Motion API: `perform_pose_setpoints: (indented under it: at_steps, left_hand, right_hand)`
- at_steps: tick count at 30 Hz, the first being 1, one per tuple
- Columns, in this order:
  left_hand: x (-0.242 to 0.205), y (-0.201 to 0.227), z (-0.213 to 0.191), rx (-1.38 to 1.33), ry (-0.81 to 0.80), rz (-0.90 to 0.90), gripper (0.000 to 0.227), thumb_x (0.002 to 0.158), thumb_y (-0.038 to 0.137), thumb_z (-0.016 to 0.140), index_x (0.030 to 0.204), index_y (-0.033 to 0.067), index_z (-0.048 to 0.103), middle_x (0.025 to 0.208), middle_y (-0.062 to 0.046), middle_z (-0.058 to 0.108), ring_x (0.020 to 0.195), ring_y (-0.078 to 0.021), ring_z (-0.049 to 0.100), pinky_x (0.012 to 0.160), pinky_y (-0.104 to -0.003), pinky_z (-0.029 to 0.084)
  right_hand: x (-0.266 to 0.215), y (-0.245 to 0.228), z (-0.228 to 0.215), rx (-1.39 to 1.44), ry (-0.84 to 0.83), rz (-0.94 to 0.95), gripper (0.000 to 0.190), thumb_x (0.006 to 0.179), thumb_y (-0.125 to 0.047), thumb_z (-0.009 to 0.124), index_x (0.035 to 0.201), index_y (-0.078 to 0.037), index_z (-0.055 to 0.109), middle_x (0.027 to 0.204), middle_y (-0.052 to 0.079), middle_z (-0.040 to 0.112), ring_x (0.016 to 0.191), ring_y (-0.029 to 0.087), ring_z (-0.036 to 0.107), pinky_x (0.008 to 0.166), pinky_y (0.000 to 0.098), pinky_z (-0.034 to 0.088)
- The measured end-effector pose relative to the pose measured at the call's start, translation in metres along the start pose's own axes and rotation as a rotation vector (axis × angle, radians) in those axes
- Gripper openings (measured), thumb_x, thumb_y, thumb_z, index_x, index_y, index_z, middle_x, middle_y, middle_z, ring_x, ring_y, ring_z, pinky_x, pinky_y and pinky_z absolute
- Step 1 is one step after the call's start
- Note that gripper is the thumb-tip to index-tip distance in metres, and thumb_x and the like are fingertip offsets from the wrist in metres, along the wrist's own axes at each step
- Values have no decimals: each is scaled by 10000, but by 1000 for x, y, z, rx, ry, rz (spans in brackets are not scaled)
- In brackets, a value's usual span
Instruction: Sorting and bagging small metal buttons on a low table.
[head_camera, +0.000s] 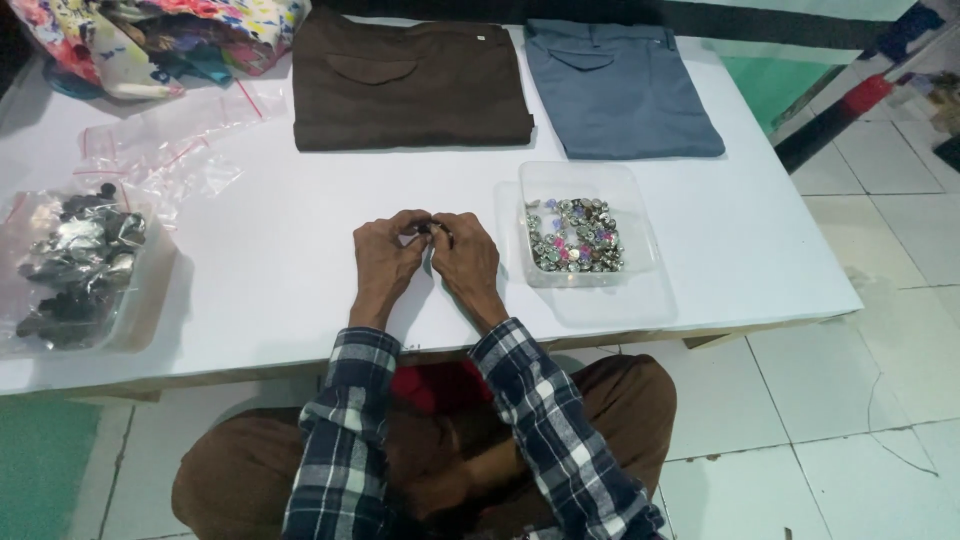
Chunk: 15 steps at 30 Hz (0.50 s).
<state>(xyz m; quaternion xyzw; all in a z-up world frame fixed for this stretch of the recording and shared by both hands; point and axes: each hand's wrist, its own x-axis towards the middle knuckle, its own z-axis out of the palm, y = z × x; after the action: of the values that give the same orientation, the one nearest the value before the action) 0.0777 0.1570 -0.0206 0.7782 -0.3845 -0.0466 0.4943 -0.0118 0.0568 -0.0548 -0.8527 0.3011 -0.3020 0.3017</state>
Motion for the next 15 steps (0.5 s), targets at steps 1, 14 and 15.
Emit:
perform_pose_setpoints:
  at_steps: [1, 14, 15]
  left_hand:
    - [0, 1, 0, 0, -1, 0, 216, 834, 93, 792, 1033, 177, 780, 922, -46, 775, 949, -262, 717, 937, -377, 516]
    - [-5, -2, 2, 8, 12, -17, 261, 828, 112, 806, 1080, 168, 770, 931, -66, 768, 971, -266, 713, 970, -406, 497]
    - [-4, -2, 3, 4, 14, -3, 271, 824, 102, 808, 1084, 166, 768, 933, -72, 768, 971, -272, 713, 971, -410, 498]
  right_hand:
    - [1, 2, 2, 0, 0, 1, 219, 974, -238, 595, 1152, -173, 706, 985, 94, 672, 885, 283, 722, 802, 415, 588]
    - [-1, 4, 3, -38, -31, -35, 274, 1001, -283, 558, 1188, -159, 713, 1058, 90, 658, 894, 273, 731, 778, 392, 599]
    - [-2, 5, 2, -50, -29, -34, 279, 1004, -283, 555, 1194, -153, 712, 1061, 93, 659, 891, 274, 732, 768, 388, 601]
